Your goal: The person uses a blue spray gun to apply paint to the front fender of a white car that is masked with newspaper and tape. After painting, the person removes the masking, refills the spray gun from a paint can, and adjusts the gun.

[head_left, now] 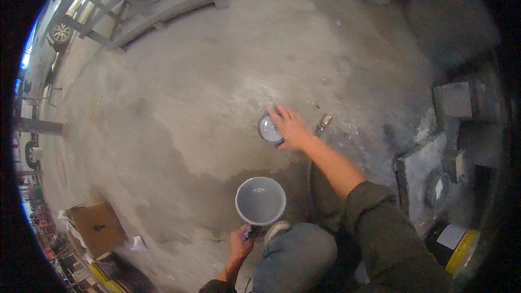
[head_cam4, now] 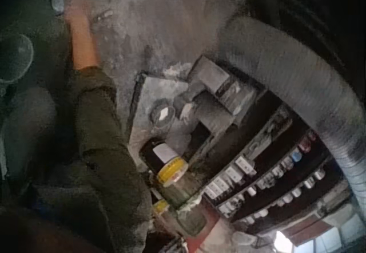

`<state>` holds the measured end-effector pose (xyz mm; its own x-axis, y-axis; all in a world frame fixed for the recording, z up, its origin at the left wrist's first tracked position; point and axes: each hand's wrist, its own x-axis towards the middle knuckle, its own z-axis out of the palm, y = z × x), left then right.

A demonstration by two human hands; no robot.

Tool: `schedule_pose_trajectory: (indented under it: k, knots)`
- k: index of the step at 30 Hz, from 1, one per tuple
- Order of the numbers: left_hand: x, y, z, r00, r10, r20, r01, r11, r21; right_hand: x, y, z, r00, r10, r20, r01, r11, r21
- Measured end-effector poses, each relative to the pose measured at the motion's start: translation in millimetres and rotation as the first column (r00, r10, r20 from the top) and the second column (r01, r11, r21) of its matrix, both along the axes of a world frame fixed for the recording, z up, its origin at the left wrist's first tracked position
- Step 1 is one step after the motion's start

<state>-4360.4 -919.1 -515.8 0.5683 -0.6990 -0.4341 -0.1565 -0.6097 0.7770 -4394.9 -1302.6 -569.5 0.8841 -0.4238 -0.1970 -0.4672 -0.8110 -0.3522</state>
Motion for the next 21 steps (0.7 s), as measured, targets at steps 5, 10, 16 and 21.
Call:
schedule_pose_trajectory:
  k: [5,10,16,21]
  knots:
    - [10.6,-2.3,4.5,0.997,0.067,0.039,-0.068,0.997,0.026,10.9,-1.2,-6.3,0.996,-0.081,0.046,0.074,0.987,0.142]
    - [27.2,-15.8,-40.6,0.996,0.015,-0.091,0.002,0.983,0.185,-41.3,-7.3,77.5,0.998,0.069,0.012,-0.070,0.987,0.142]
    - [20.6,-80.2,-57.4,0.956,-0.286,0.063,0.278,0.955,0.106,-134.7,-4.8,177.7,0.994,0.040,-0.100,-0.022,0.985,0.170]
    - [-3.2,-131.8,-42.9,0.823,-0.544,0.163,0.533,0.839,0.112,-196.3,8.4,185.4,0.992,-0.069,0.101,0.039,0.960,0.276]
